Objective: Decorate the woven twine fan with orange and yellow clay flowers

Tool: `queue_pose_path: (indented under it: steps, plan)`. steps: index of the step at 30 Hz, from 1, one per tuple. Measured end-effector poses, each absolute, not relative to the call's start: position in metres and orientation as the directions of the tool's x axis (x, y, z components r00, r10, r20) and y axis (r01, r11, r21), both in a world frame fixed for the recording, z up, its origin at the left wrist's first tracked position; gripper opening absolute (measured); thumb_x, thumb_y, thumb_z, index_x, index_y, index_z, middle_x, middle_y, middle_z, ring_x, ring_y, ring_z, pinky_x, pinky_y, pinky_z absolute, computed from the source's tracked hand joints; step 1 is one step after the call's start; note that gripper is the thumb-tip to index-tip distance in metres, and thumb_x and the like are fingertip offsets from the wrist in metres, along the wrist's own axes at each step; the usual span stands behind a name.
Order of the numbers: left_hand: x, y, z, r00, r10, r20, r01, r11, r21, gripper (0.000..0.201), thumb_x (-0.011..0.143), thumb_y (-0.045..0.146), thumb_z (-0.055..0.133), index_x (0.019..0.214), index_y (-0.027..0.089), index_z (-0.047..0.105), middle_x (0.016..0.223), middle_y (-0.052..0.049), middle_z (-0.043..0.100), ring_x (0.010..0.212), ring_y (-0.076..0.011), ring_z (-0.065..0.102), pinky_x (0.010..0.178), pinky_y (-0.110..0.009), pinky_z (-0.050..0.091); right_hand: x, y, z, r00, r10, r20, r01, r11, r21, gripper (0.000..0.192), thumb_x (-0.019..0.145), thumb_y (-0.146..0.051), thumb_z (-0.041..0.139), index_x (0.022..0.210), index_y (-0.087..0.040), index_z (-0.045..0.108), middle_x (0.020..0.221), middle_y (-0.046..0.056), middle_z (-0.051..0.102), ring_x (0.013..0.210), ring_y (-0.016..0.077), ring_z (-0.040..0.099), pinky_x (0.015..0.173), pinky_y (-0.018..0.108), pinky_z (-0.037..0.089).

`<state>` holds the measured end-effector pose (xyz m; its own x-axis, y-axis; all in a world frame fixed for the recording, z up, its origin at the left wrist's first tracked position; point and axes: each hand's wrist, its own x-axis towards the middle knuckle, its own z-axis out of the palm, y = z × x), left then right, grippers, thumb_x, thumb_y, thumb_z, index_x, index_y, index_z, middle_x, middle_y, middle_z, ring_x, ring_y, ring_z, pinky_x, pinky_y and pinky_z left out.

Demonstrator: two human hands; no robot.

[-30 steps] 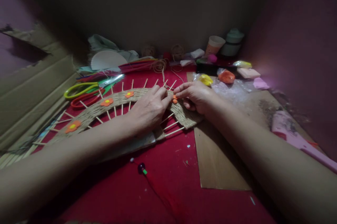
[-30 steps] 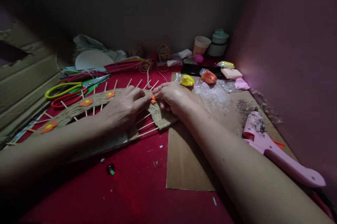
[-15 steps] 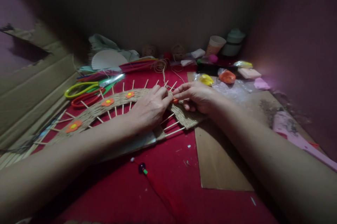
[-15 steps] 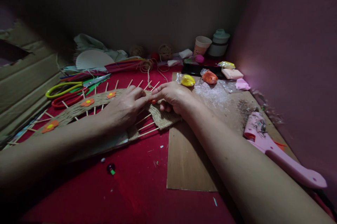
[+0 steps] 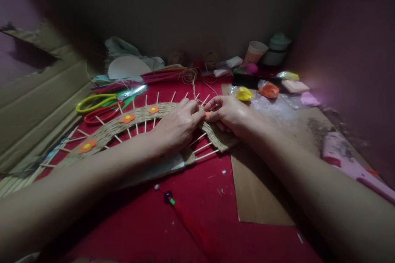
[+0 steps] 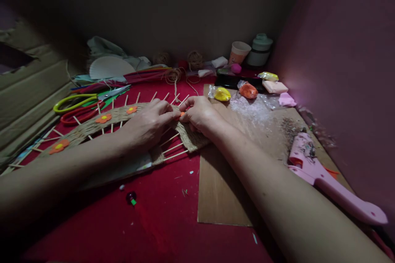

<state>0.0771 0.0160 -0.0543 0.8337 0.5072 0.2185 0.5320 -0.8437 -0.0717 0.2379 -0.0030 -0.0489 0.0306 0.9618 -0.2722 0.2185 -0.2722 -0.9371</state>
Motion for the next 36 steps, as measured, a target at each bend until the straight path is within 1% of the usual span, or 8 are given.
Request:
queue_pose_path:
  steps: [7, 11, 18, 22, 25, 31, 33, 36]
  plan:
    - [0.077, 0.016, -0.056, 0.833, 0.498, 0.240, 0.530, -0.843, -0.091, 0.026, 0.090, 0.024, 0.043, 0.104, 0.011, 0.061, 0.089, -0.010, 0.053, 0.080, -0.0204, 0.044, 0.069, -0.033, 0.040, 0.247, 0.001, -0.053, -0.080, 0.949, -0.305, 0.170, -0.288, -0.942, 0.016, 0.074, -0.005, 0.061, 0.080, -0.019, 0.054, 0.035, -0.009, 0.040, 0.027, 0.0068, 0.035, 0.029, 0.018, 0.022]
    - [0.077, 0.018, -0.058, 0.826, 0.495, 0.269, 0.535, -0.839, -0.098, 0.025, 0.090, 0.022, 0.045, 0.105, 0.013, 0.062, 0.090, -0.010, 0.054, 0.081, -0.0208, 0.046, 0.070, -0.034, 0.041, 0.252, 0.004, -0.056, -0.134, 0.944, -0.301, 0.140, -0.282, -0.949, 0.020, 0.074, -0.002, 0.052, 0.085, -0.018, 0.057, 0.037, -0.006, 0.043, 0.028, 0.0088, 0.037, 0.029, 0.020, 0.022]
    - [0.074, 0.021, -0.058, 0.786, 0.499, 0.363, 0.561, -0.823, -0.083, 0.026, 0.091, 0.018, 0.043, 0.107, 0.009, 0.061, 0.088, -0.011, 0.058, 0.080, -0.0204, 0.050, 0.071, -0.032, 0.044, 0.253, 0.004, -0.057, -0.106, 0.946, -0.307, 0.137, -0.292, -0.946, 0.017, 0.073, -0.003, 0.053, 0.080, -0.019, 0.055, 0.039, -0.005, 0.044, 0.028, 0.0089, 0.037, 0.029, 0.020, 0.019]
    - [0.071, 0.013, -0.051, 0.813, 0.506, 0.289, 0.549, -0.831, -0.089, 0.025, 0.091, 0.020, 0.042, 0.103, 0.014, 0.064, 0.090, -0.011, 0.058, 0.081, -0.0203, 0.050, 0.071, -0.033, 0.044, 0.252, 0.004, -0.052, -0.105, 0.942, -0.318, 0.068, -0.312, -0.948, 0.018, 0.073, 0.000, 0.053, 0.078, -0.018, 0.053, 0.042, -0.005, 0.044, 0.028, 0.0078, 0.038, 0.028, 0.020, 0.019]
    - [0.069, 0.004, -0.048, 0.842, 0.494, 0.219, 0.523, -0.846, -0.104, 0.026, 0.091, 0.019, 0.042, 0.104, 0.012, 0.063, 0.093, -0.012, 0.058, 0.085, -0.0218, 0.050, 0.074, -0.034, 0.044, 0.251, 0.003, -0.046, -0.099, 0.921, -0.377, -0.008, -0.380, -0.925, 0.021, 0.075, 0.003, 0.050, 0.078, -0.017, 0.052, 0.044, -0.005, 0.045, 0.029, 0.0058, 0.036, 0.028, 0.019, 0.018]
    - [0.068, -0.004, -0.050, 0.877, 0.429, 0.216, 0.465, -0.871, -0.157, 0.032, 0.088, 0.012, 0.041, 0.114, 0.006, 0.058, 0.097, -0.016, 0.057, 0.089, -0.0250, 0.048, 0.078, -0.038, 0.043, 0.250, 0.002, -0.040, -0.110, 0.899, -0.424, -0.061, -0.431, -0.900, 0.023, 0.076, 0.006, 0.048, 0.081, -0.016, 0.051, 0.046, -0.005, 0.047, 0.030, 0.0051, 0.037, 0.028, 0.017, 0.019]
    - [0.068, -0.004, -0.052, 0.870, 0.438, 0.224, 0.471, -0.874, -0.120, 0.031, 0.088, 0.013, 0.041, 0.113, 0.007, 0.059, 0.096, -0.016, 0.057, 0.087, -0.0247, 0.048, 0.076, -0.038, 0.043, 0.250, 0.001, -0.041, -0.106, 0.900, -0.423, -0.060, -0.430, -0.901, 0.025, 0.075, 0.007, 0.048, 0.081, -0.017, 0.051, 0.046, -0.005, 0.046, 0.030, 0.0052, 0.036, 0.029, 0.017, 0.019]
    - [0.066, 0.000, -0.056, 0.827, 0.481, 0.291, 0.494, -0.869, 0.035, 0.028, 0.091, 0.017, 0.040, 0.105, 0.009, 0.063, 0.090, -0.013, 0.057, 0.082, -0.0226, 0.050, 0.069, -0.035, 0.044, 0.249, 0.001, -0.043, -0.100, 0.904, -0.415, -0.031, -0.420, -0.907, 0.025, 0.075, 0.007, 0.049, 0.081, -0.017, 0.051, 0.044, -0.006, 0.045, 0.029, 0.0058, 0.036, 0.029, 0.017, 0.018]
